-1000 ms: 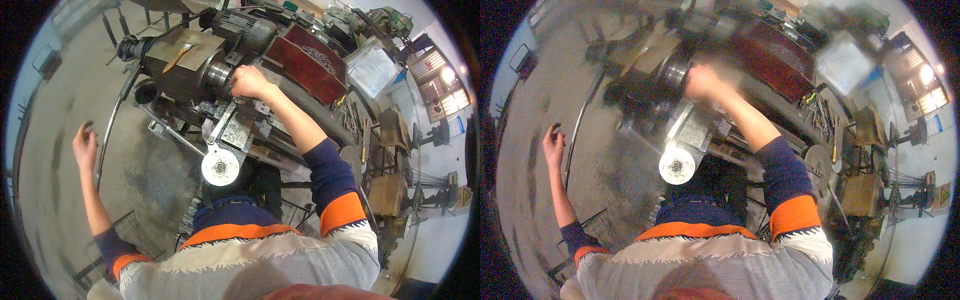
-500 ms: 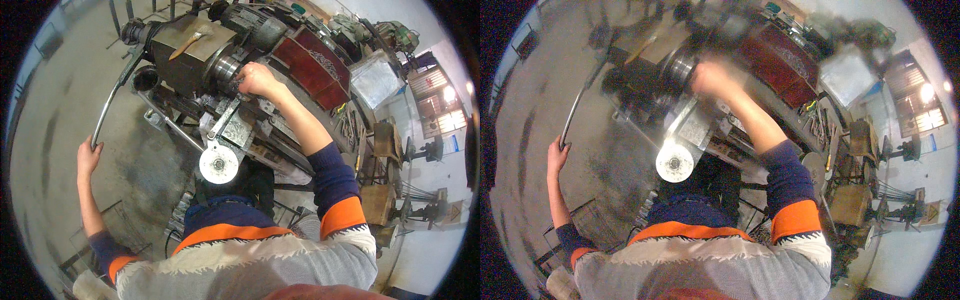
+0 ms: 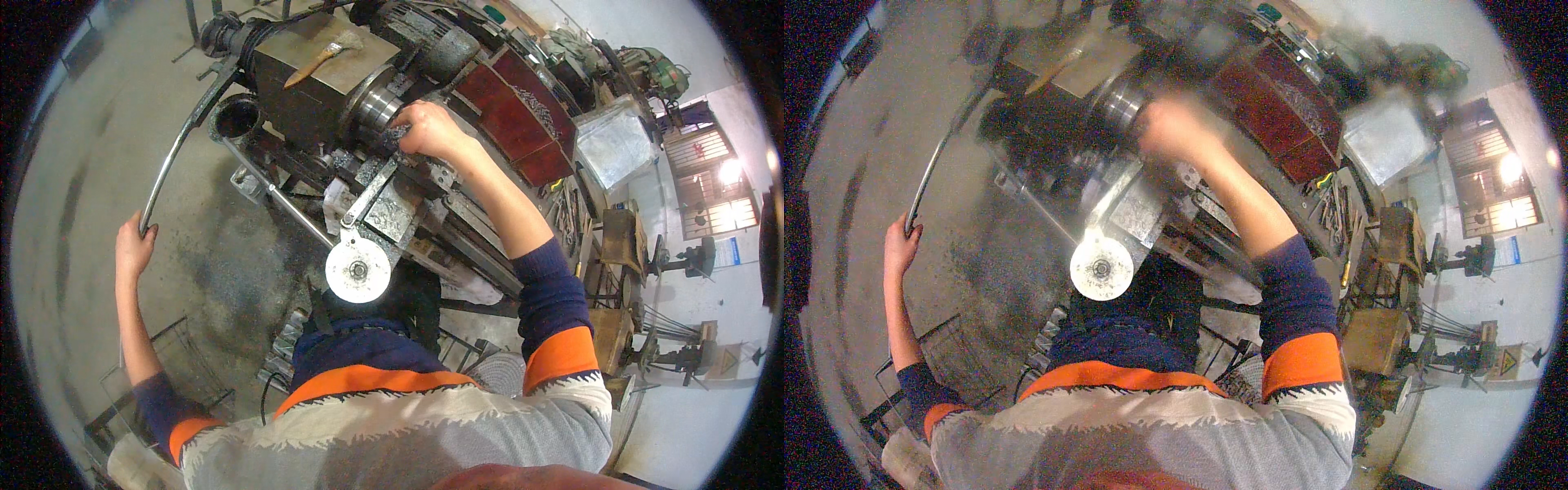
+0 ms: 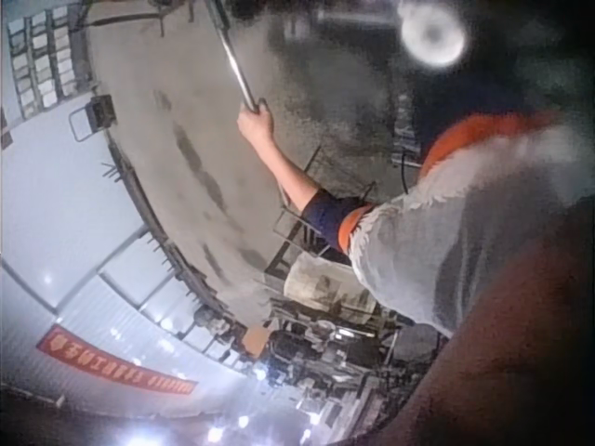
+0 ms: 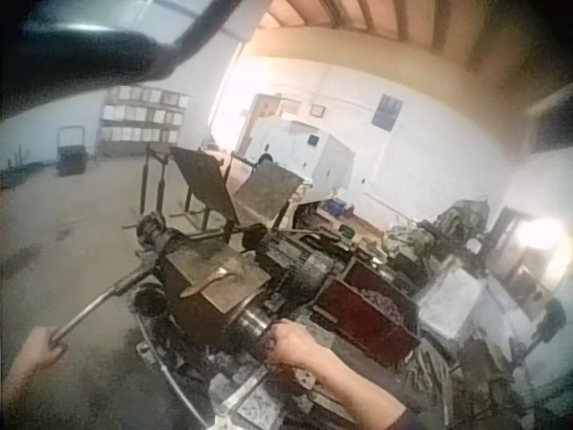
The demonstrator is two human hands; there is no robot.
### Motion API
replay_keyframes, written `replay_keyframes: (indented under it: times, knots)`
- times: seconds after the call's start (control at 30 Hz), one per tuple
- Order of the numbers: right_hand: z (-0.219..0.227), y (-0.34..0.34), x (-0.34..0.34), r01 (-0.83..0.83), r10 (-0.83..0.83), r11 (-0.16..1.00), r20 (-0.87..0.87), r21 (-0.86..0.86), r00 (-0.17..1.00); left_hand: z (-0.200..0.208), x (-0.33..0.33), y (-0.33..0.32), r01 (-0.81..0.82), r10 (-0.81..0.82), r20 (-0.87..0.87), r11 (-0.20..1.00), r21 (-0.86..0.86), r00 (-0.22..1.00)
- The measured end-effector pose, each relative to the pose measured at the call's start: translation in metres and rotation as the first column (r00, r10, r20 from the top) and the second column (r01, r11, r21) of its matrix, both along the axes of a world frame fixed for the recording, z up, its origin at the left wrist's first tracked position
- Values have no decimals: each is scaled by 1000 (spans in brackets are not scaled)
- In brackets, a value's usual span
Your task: The person operates a metal turning machine, repeatedly inserting small metal pieces into the chuck, adjusting the machine with a lever, and removing the processed pieces. The person places the finished pieces into a nearby container.
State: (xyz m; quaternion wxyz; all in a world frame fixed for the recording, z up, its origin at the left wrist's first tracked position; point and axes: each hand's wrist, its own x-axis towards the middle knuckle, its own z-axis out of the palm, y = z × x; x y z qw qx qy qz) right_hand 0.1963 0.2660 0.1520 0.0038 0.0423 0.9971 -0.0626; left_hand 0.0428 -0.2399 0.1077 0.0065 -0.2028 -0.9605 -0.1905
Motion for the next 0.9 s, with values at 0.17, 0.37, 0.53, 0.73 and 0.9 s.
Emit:
replay_keyframes:
  times: [0.17,0.37,0.53,0.73,0.9]
  knots:
    - [22,-16,-5,83,-75,993,97,-86,993,-11,-11,-9,-16,12,-29,992,-129,1000]
    - [34,-20,-6,183,-162,967,124,-178,979,5,-52,-17,-227,157,-195,878,-421,968]
    - [32,-20,-16,60,-50,994,109,-93,993,-16,-121,-59,-227,76,-327,861,-454,942]
    - [30,-22,-5,-68,55,991,-118,-115,992,-9,-82,-44,-81,13,-189,930,-357,982]
    - [36,-28,1,82,-83,981,-4,-175,997,5,-110,-43,-53,-23,-159,887,-459,987]
